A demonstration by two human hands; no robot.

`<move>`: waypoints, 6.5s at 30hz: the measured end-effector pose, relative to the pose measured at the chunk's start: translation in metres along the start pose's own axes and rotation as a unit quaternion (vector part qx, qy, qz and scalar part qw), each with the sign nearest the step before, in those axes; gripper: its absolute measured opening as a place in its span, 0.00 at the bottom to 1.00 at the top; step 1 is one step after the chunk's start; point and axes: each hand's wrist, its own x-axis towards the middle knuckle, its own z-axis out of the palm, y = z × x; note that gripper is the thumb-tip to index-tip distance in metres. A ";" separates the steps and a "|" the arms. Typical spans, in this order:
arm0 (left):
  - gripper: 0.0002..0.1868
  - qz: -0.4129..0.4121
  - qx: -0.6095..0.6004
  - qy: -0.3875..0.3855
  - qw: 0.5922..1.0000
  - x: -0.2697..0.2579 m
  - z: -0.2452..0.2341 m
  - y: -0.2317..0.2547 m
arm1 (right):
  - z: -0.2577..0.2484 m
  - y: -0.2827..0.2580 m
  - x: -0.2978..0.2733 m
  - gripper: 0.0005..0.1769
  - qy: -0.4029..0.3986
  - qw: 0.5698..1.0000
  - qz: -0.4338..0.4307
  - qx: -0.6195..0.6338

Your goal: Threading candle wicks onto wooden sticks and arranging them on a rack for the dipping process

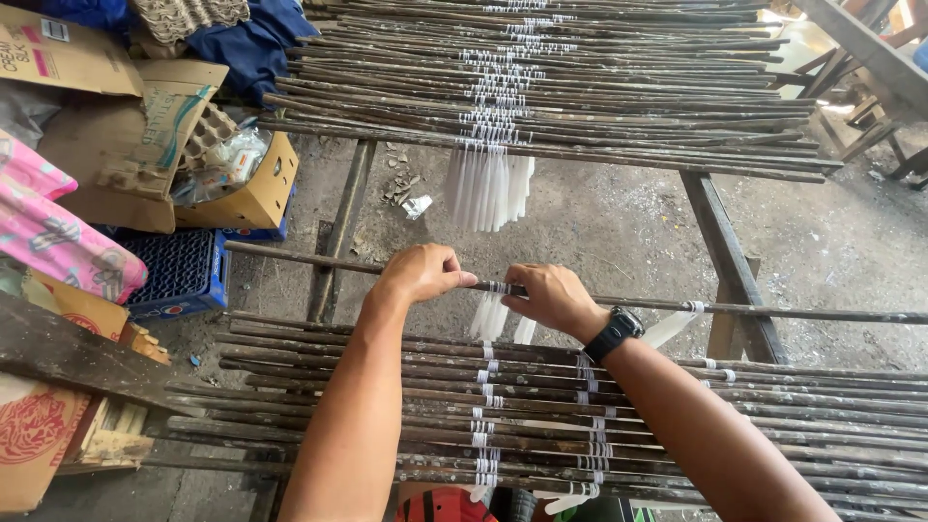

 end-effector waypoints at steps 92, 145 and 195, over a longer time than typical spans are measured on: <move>0.08 0.111 -0.024 -0.008 0.993 -0.001 0.015 0.017 | -0.053 0.050 -0.069 0.13 -0.074 0.966 0.111 0.222; 0.19 -0.018 0.051 -0.035 0.998 0.015 0.021 0.001 | -0.095 0.072 0.025 0.18 0.122 0.991 0.035 -0.044; 0.12 0.087 0.099 0.217 0.967 0.037 0.032 -0.014 | -0.028 0.075 -0.040 0.11 0.164 0.984 -0.010 -0.068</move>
